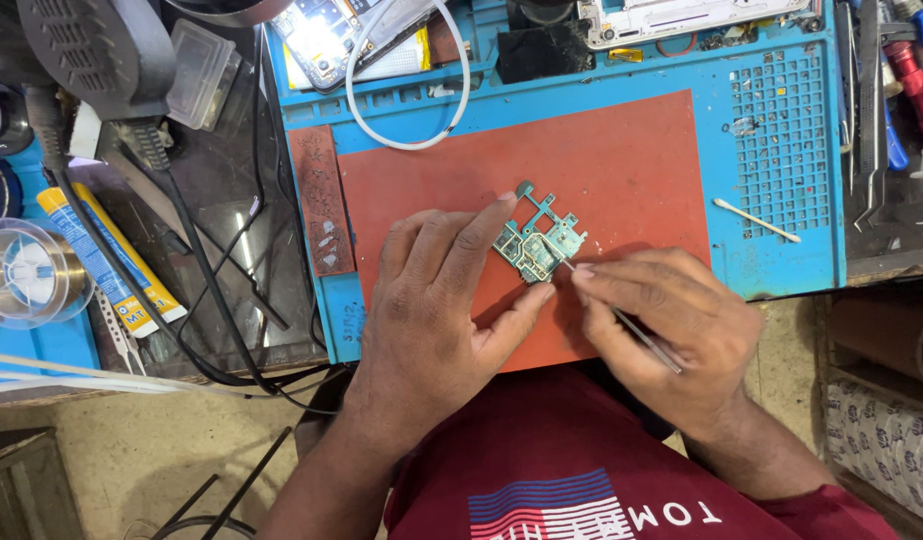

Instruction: The person uses a small metal tool to scrape and clean the surface of a green circuit board. They repeatedly scrape different areas, occasionally repositioning the board and using a cotton swab to wipe away debris.

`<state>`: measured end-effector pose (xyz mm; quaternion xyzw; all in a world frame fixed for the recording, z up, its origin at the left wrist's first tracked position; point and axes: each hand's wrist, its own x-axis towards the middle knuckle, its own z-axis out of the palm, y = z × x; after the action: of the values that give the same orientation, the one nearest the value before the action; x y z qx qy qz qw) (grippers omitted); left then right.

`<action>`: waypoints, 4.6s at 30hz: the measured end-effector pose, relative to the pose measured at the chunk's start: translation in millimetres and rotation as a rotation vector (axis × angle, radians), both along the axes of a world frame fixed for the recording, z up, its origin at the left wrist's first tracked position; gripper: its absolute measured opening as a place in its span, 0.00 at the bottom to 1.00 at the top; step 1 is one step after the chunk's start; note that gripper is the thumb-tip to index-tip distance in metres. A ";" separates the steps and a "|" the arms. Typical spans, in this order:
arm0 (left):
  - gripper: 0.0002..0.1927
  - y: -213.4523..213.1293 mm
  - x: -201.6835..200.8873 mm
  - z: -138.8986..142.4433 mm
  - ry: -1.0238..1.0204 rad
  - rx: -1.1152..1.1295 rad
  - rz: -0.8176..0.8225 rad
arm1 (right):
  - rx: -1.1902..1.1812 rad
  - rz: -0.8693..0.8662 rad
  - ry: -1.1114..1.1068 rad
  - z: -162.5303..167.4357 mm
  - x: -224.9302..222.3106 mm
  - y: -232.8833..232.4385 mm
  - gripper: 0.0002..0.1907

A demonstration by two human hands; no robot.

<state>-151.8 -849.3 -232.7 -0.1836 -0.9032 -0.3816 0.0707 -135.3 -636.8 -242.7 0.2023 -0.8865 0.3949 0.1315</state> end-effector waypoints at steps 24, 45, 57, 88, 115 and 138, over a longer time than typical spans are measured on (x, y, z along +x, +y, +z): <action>0.38 4.0 -1.0 -0.6 -0.004 -0.005 -0.004 | -0.023 -0.014 -0.037 3.0 -3.0 3.4 0.10; 0.38 5.8 -0.7 0.4 0.000 -0.009 0.000 | -0.009 -0.024 -0.028 3.6 -5.0 2.9 0.10; 0.38 4.0 -1.8 0.0 0.000 -0.010 -0.014 | -0.006 -0.024 -0.027 3.2 -4.3 1.0 0.11; 0.38 7.0 2.4 2.6 0.015 -0.013 -0.015 | -0.011 -0.001 -0.010 3.8 -2.3 3.8 0.11; 0.37 8.9 2.0 4.9 0.028 -0.006 -0.007 | -0.004 -0.053 0.018 5.2 1.3 2.2 0.13; 0.41 25.7 21.1 46.0 -0.006 -0.060 -0.167 | -0.207 0.120 -0.209 44.0 9.7 55.2 0.11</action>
<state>-130.6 -823.6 -186.8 -0.2590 -0.8960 -0.3593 0.0304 -125.6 -581.6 -198.7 0.1982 -0.8362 0.5102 0.0348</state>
